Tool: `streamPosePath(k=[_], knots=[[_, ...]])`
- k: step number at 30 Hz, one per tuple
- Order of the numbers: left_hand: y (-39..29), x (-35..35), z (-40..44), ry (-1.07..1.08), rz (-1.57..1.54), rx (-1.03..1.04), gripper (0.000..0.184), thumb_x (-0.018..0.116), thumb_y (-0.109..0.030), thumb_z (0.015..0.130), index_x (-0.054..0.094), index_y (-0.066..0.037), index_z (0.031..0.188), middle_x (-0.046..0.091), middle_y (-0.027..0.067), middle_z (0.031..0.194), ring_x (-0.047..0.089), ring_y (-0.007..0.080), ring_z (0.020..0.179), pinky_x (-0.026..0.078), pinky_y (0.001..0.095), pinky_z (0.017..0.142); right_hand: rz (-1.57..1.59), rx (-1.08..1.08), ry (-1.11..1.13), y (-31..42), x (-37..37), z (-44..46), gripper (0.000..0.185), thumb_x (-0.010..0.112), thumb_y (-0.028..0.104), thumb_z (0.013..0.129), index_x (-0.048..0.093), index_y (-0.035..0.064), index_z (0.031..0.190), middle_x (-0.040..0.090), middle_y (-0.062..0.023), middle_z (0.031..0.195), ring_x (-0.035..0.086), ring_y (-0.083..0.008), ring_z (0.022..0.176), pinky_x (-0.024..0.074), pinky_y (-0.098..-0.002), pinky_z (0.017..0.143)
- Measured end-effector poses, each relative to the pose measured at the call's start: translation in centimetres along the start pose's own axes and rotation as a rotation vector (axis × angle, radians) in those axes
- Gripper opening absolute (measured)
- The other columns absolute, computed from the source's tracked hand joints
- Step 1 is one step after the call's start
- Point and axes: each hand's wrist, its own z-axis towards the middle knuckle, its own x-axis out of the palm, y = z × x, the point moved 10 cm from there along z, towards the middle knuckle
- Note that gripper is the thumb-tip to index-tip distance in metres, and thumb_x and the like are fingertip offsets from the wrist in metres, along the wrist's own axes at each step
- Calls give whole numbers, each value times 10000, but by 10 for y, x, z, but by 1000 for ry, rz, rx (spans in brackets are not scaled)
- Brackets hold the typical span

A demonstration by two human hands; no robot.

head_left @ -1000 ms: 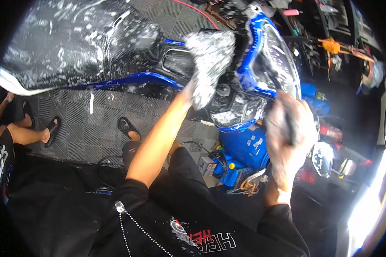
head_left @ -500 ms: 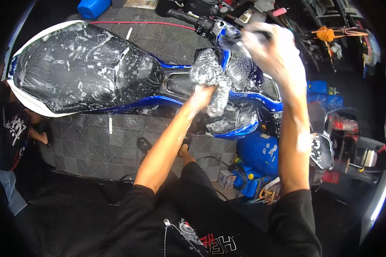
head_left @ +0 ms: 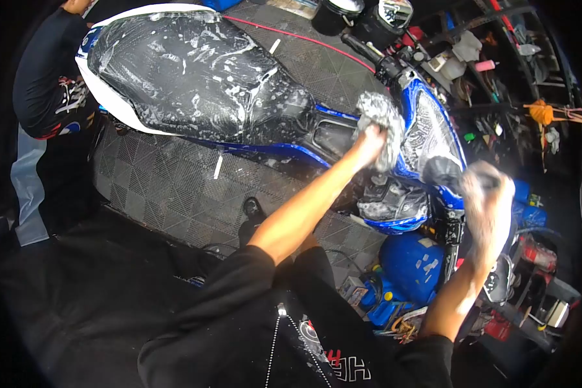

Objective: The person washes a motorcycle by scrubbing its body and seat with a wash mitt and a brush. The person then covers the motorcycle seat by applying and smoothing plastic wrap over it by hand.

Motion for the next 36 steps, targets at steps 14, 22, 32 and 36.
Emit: streamPosePath(k=[14,22,32,36], knots=[[61,-62,-53,-505,-578,-70,186,490,-226,987,589,-98,1079,643,69,965,642,241,879,546,408,818,331,583,-147,-18,81,-212,147,696,108,925,713,-33,884,709,-122,814,650,-179,680,519,-299,674],[52,-268,-254,-514,-850,26,595,462,-497,1022,498,-65,1430,574,153,1393,569,325,1265,481,496,1073,384,62,21,-7,171,-246,313,653,328,986,661,20,1041,665,-162,911,641,-409,1047,521,-522,904],[-160,-470,-317,-1012,-238,585,636,342,-588,1023,489,-138,1447,535,102,1446,531,308,1298,419,503,1107,705,-99,16,-60,217,-213,492,540,482,1024,687,12,1038,700,-192,962,672,-406,1072,424,-660,1069],[-192,-613,-282,-577,-229,801,388,429,-430,1037,605,-98,1135,626,52,1018,615,201,893,532,392,790,745,-8,-59,-77,220,-223,515,559,477,1019,663,-27,1053,706,-243,1055,677,-392,1039,459,-626,1043]])
